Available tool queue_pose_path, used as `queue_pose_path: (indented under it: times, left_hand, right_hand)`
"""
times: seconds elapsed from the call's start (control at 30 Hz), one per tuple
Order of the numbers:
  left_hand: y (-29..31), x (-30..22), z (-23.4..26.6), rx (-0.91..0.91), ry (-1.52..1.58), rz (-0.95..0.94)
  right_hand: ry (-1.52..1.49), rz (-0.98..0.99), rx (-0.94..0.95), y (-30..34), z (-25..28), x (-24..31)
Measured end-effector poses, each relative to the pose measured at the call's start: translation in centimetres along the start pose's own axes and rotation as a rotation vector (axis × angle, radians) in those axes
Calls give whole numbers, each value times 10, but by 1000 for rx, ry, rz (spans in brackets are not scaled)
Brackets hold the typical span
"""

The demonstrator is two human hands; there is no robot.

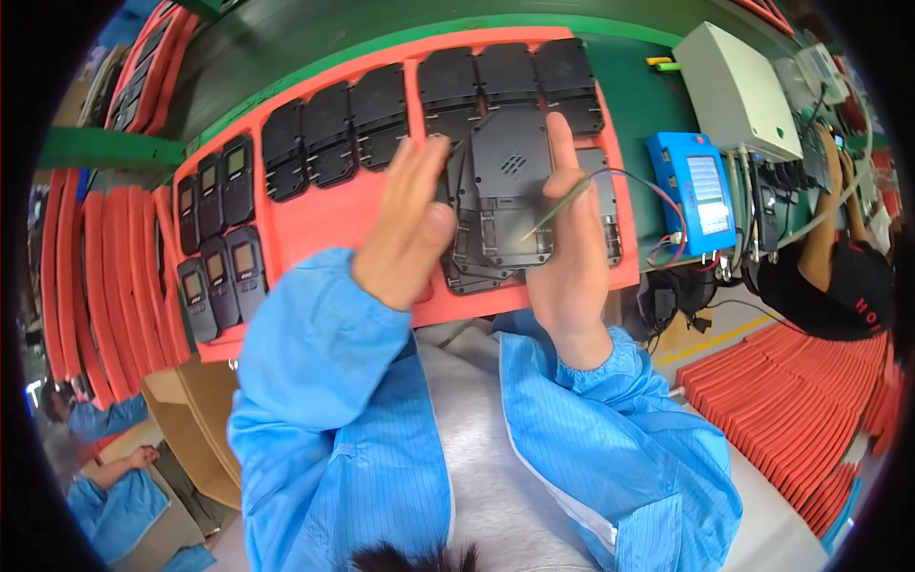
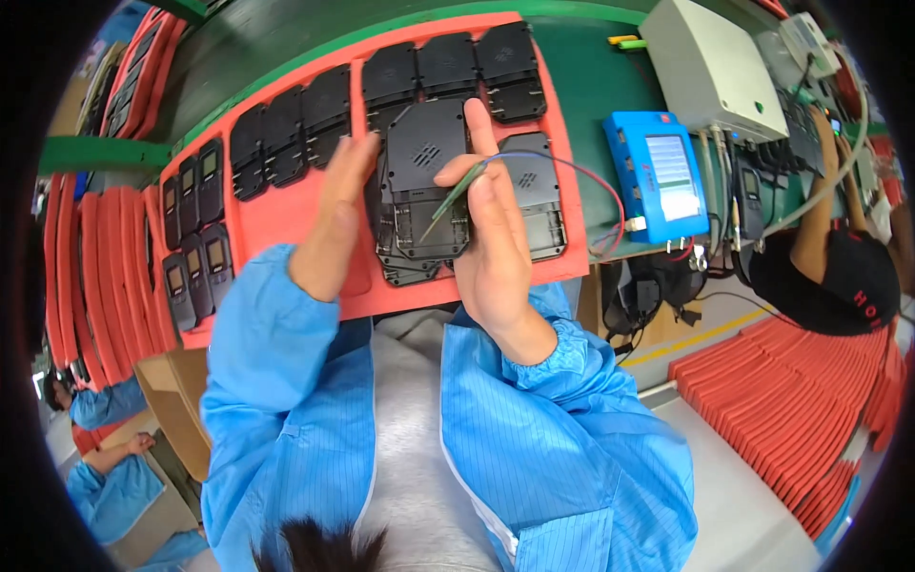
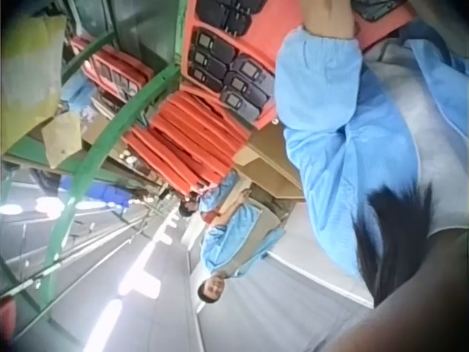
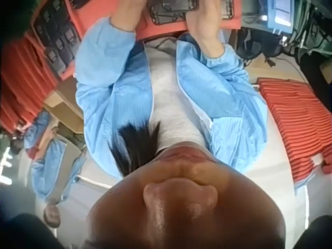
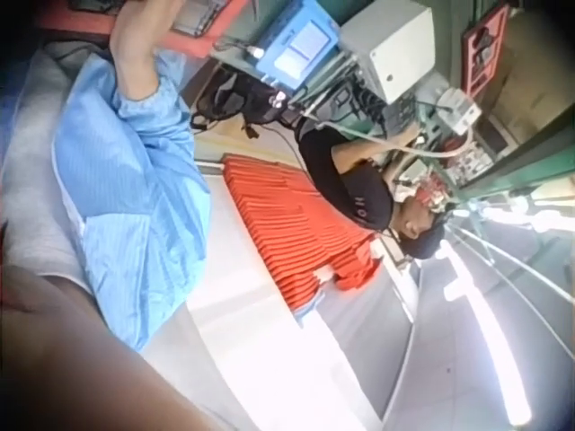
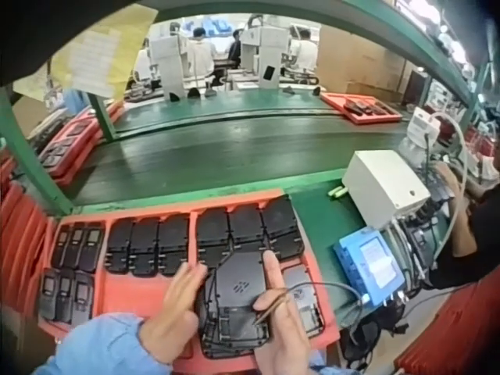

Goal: Placing electronic devices into plastic sorting trays and then packing them into cardboard boxes on an assembly line.

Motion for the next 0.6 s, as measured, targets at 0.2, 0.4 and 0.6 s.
queue_pose_path:
  times: [0.2, 0.4, 0.6]
  left_hand:
    - [8, -65, 0, -286, 691, 201]
    - [40, -55, 48, -404, 677, 312]
    - [83, -16, 82, -387, -112, 311]
  right_hand:
    - [-51, 54, 106, 8, -18, -28]
    - [-114, 12, 278, 8, -34, -44]
    - [245, 67, 92, -11, 3, -18]
Point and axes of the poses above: each hand's wrist, its own y-axis away from the middle knuckle, its own z-axis out of the back of the hand, x = y × z, the point moved 1 cm from there along -y, towards the middle knuckle, and after that the axes turned 2 degrees about -z, right-handed, at the moved point
